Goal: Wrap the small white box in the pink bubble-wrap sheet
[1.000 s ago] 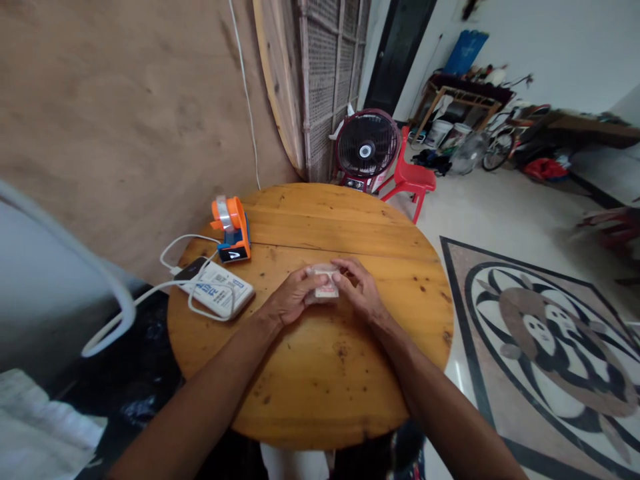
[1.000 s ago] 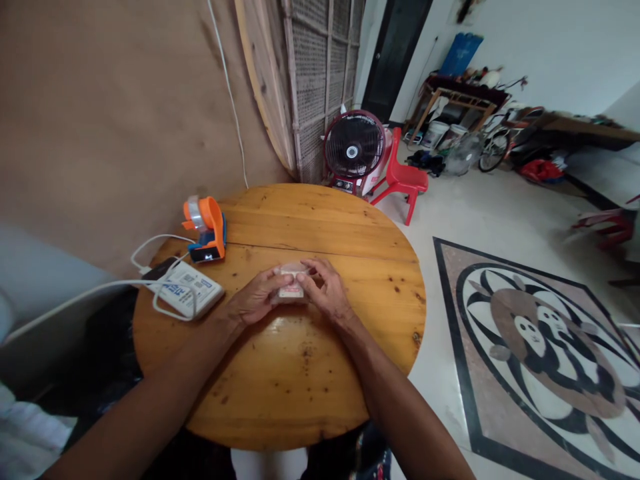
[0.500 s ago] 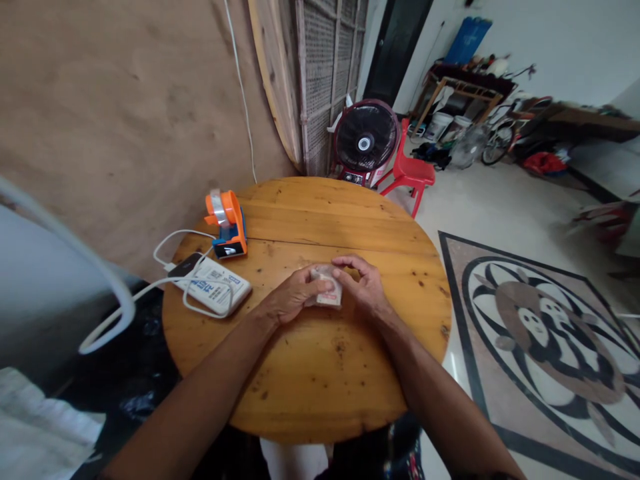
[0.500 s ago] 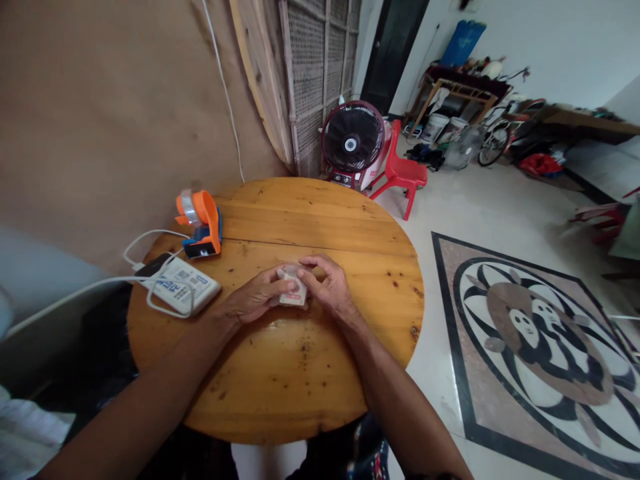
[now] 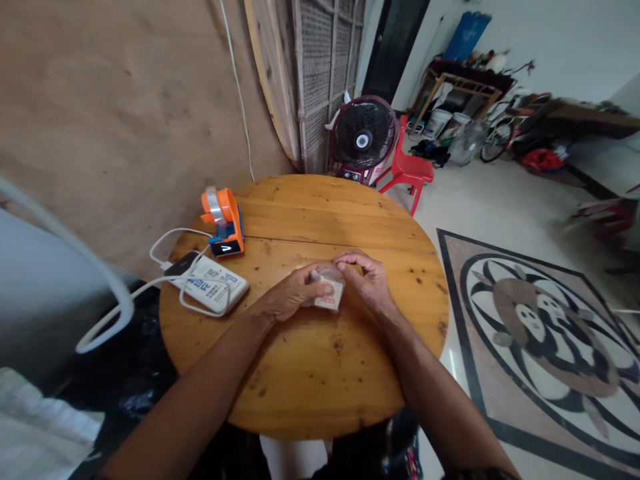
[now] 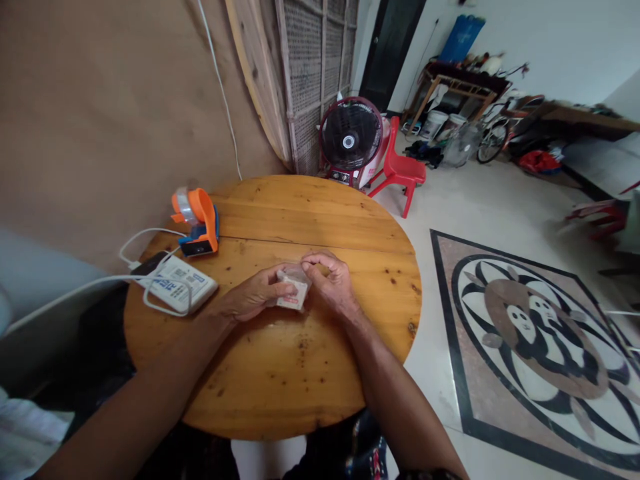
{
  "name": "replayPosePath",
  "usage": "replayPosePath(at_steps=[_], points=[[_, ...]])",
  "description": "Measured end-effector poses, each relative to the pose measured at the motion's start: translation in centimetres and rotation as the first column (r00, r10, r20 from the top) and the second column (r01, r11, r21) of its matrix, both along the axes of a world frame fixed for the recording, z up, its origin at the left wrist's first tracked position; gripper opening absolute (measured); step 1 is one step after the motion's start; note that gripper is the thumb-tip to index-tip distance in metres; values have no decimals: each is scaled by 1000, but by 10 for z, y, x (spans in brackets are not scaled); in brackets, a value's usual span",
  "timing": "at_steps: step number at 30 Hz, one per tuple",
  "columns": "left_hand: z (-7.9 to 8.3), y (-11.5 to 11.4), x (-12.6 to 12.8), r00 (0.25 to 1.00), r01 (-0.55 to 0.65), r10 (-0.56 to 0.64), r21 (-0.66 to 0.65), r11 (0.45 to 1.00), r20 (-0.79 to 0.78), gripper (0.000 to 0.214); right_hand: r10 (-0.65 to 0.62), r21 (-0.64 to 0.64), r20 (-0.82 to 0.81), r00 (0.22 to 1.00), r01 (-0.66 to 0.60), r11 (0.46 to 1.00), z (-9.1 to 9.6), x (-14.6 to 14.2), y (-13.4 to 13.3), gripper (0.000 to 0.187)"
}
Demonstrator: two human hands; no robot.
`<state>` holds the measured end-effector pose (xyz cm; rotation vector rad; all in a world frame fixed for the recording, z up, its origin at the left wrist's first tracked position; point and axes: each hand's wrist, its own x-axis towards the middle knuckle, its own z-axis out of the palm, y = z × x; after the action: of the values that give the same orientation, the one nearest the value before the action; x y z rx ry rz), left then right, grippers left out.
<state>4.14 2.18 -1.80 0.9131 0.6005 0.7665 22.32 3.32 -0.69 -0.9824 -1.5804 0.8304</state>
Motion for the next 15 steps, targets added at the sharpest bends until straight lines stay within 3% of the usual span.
replayPosePath(at_steps=[9,15], points=[[0,0,1,1000,-30,30,-59,998,3,47,43,-70,-28,999,-45,997,1,-2,-6,8],[3,2,0,995,-97,97,-93,991,-4,42,81,-15,-1,997,-81,997,5,-6,-10,10]])
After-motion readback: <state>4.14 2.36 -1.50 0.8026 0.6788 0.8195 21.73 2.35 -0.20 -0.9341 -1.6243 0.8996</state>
